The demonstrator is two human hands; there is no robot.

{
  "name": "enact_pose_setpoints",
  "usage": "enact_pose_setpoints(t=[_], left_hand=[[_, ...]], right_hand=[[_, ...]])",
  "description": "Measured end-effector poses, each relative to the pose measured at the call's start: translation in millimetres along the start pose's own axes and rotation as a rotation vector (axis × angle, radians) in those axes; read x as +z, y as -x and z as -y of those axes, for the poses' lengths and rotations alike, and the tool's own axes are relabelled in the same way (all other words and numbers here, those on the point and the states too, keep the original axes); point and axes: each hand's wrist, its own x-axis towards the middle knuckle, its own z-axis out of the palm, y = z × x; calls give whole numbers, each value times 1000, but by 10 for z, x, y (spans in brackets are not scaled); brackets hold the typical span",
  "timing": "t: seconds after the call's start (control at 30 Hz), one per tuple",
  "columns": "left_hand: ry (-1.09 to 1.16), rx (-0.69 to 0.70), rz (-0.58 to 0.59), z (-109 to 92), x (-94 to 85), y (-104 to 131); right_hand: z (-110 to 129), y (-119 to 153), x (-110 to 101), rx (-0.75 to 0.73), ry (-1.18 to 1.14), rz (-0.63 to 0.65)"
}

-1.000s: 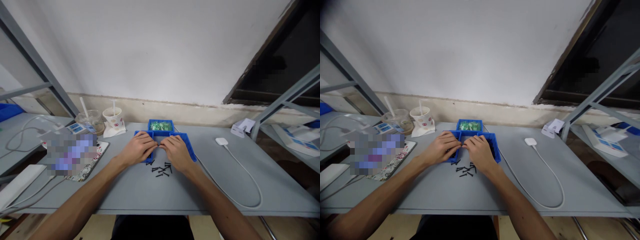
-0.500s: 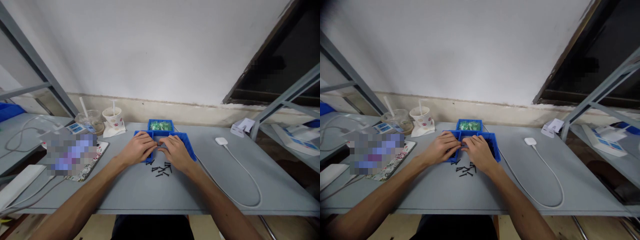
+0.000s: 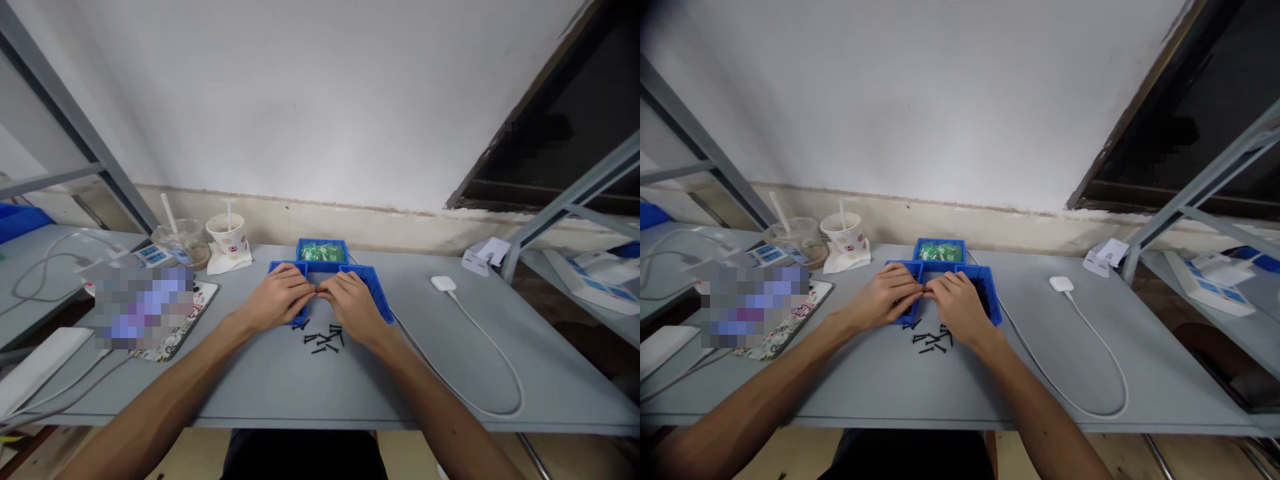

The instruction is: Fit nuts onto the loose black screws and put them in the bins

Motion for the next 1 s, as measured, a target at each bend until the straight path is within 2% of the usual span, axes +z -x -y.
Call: enact_pose_setpoints(t=[0.17, 0.4, 0.57, 0.67, 0.8, 0.93, 1.0], left_hand=[[12, 1, -8, 11, 20, 10], [3, 13, -19, 12, 39, 18], [18, 13, -48, -4, 31, 9], [16, 3, -67, -11, 31, 5], [3, 11, -56, 7, 39, 15], [9, -4, -46, 21, 45, 23], [18, -6, -45, 22, 49, 22]], right_hand=[[-5, 2, -11, 21, -33, 20], [-52, 43, 50, -36, 26, 70], [7, 14, -9, -7, 8, 37], [35, -12, -74, 20, -50, -39], [-36, -9, -168, 120, -91, -226], [-195, 16, -273, 278, -20, -455], [-280, 20, -312, 365, 63, -494]])
